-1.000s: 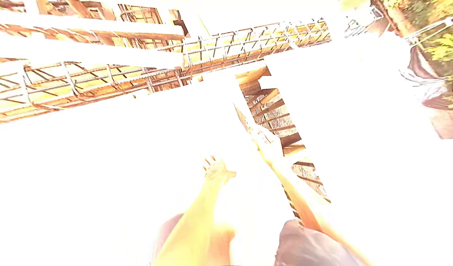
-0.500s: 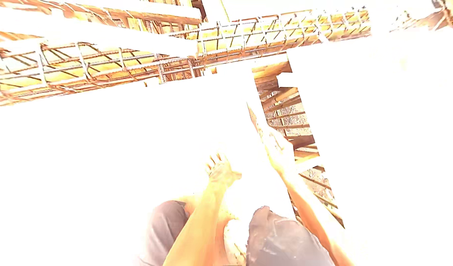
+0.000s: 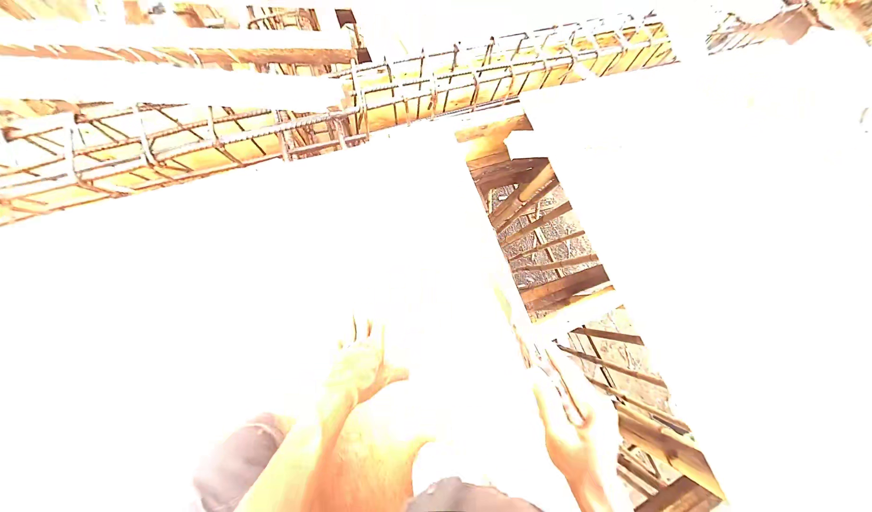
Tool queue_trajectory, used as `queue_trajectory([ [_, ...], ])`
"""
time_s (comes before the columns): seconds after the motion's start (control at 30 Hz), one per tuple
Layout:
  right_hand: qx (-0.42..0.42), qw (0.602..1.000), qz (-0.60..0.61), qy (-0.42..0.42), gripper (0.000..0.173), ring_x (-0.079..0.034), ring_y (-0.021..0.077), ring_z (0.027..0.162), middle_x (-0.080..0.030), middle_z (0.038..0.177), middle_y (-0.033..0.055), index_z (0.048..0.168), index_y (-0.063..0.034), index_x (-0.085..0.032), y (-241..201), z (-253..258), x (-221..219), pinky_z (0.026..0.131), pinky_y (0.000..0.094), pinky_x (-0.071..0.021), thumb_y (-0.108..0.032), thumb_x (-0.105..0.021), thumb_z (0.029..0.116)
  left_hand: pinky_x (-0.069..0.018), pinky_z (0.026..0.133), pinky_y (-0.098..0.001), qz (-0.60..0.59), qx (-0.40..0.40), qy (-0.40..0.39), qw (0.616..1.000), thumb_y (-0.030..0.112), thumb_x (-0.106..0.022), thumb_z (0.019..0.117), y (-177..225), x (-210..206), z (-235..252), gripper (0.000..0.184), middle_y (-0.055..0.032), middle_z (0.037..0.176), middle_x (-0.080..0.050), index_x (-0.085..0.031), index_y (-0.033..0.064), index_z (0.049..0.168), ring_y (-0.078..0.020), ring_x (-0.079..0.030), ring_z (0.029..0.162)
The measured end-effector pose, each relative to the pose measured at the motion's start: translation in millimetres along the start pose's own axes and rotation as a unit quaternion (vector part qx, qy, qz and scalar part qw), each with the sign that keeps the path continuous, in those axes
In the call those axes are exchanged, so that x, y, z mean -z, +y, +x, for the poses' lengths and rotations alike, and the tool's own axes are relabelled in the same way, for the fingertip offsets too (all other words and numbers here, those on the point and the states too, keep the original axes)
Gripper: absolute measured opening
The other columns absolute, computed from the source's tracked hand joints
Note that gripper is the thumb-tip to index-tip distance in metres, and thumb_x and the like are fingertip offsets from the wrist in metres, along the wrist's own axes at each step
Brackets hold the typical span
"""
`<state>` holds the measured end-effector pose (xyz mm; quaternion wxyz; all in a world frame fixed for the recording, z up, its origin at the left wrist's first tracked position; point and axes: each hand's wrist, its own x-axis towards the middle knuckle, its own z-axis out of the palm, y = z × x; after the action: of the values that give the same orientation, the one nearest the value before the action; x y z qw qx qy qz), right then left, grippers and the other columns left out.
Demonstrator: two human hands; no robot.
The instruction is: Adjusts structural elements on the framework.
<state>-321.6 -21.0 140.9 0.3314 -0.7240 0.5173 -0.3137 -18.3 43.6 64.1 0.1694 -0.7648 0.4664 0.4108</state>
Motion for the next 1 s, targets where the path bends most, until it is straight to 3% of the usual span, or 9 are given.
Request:
queue_trajectory([
  [0.1,0.025,0.999,-0.032,0.028,0.037,-0.073,0.0153,0.095,-0.077,0.106,0.0092,0.122,-0.0021,-0.073,-11.3,66.6,-60.9,0.084,0.0350,-0.0607,-0.023,-0.057,0.0959,-0.0168,0.121,-0.0665,0.004,0.000,0.010,1.000,0.084,-0.066,0.0723,-2.2,-3.6,2.1,0.131,-0.0241,0.170,0.000,-0.011,0.0094,0.165,-0.0450,0.002,0.157],
  [0.2,-0.190,0.962,-0.014,-0.194,0.041,-0.060,0.0356,0.125,-0.062,0.136,0.0222,0.145,-0.0047,-0.055,-130.2,133.8,-36.0,0.107,0.0501,-0.0459,-0.024,-0.048,0.1094,-0.0163,0.122,-0.0654,0.009,-0.003,0.037,0.999,0.085,-0.066,0.0703,-6.1,-5.1,1.7,0.134,-0.0200,0.171,0.005,-0.007,0.0126,0.166,-0.0427,0.003,0.157],
  [0.27,-0.163,0.974,0.006,-0.155,0.036,-0.065,0.0319,0.115,-0.067,0.127,0.0204,0.138,-0.0037,-0.060,-131.4,122.9,-27.3,0.100,0.0458,-0.0501,-0.024,-0.049,0.1096,-0.0165,0.122,-0.0641,0.019,-0.002,0.032,0.999,0.085,-0.066,0.0704,-8.1,-4.9,-4.6,0.134,-0.0169,0.172,0.011,-0.004,0.0140,0.166,-0.0396,0.007,0.158],
  [0.33,0.059,0.997,-0.020,0.056,0.036,-0.073,0.0143,0.097,-0.076,0.109,0.0080,0.124,-0.0067,-0.073,-31.9,77.9,-58.3,0.083,0.0292,-0.0602,-0.027,-0.052,0.1025,-0.0170,0.123,-0.0628,0.019,-0.009,0.031,0.999,0.085,-0.067,0.0695,-8.9,-2.3,-4.6,0.133,-0.0158,0.171,0.014,-0.009,0.0138,0.166,-0.0392,0.008,0.158],
  [0.47,-0.023,1.000,-0.001,-0.009,0.038,-0.071,0.0053,0.095,-0.075,0.111,-0.0006,0.132,-0.0091,-0.068,6.6,0.1,-14.7,0.082,0.0291,-0.0614,-0.026,-0.059,0.0986,-0.0152,0.123,-0.0634,0.010,-0.012,-0.003,1.000,0.084,-0.067,0.0707,-7.8,2.5,0.0,0.131,-0.0205,0.171,0.010,-0.012,0.0123,0.166,-0.0428,0.005,0.157],
  [0.6,-0.035,0.998,0.029,0.031,0.035,-0.072,0.0119,0.100,-0.076,0.110,0.0064,0.124,-0.0051,-0.072,-7.0,91.5,-86.5,0.089,0.0329,-0.0603,-0.021,-0.057,0.0969,-0.0168,0.121,-0.0664,-0.006,-0.010,-0.011,1.000,0.081,-0.068,0.0725,-10.2,3.2,-2.9,0.129,-0.0214,0.171,0.005,-0.012,0.0124,0.165,-0.0440,0.003,0.157],
  [0.73,-0.255,0.940,-0.035,-0.224,0.046,-0.054,0.0247,0.133,-0.055,0.148,0.0096,0.155,-0.0180,-0.043,-70.6,132.2,-56.4,0.112,0.0482,-0.0425,-0.027,-0.046,0.1102,-0.0172,0.123,-0.0631,-0.014,-0.005,-0.006,1.000,0.080,-0.069,0.0736,-4.0,7.3,-13.6,0.127,-0.0185,0.172,0.000,-0.013,0.0121,0.165,-0.0400,0.000,0.158],
  [0.83,-0.039,0.998,-0.031,-0.038,0.039,-0.071,0.0119,0.102,-0.074,0.118,0.0035,0.135,-0.0110,-0.066,-20.0,58.7,-42.0,0.087,0.0358,-0.0613,-0.027,-0.054,0.1013,-0.0167,0.123,-0.0630,-0.012,-0.021,0.015,1.000,0.084,-0.065,0.0723,-14.4,2.7,-5.1,0.128,-0.0196,0.172,-0.002,-0.013,0.0132,0.165,-0.0404,0.000,0.158],
  [1.0,-0.004,1.000,0.014,-0.002,0.036,-0.072,0.0039,0.082,-0.077,0.102,0.0003,0.128,-0.0030,-0.069,-3.8,19.7,-13.8,0.072,0.0255,-0.0629,-0.020,-0.060,0.0972,-0.0145,0.122,-0.0647,-0.006,-0.014,-0.025,1.000,0.083,-0.065,0.0733,-8.0,1.4,1.7,0.131,-0.0260,0.169,0.010,-0.009,0.0082,0.165,-0.0444,0.008,0.157],
])
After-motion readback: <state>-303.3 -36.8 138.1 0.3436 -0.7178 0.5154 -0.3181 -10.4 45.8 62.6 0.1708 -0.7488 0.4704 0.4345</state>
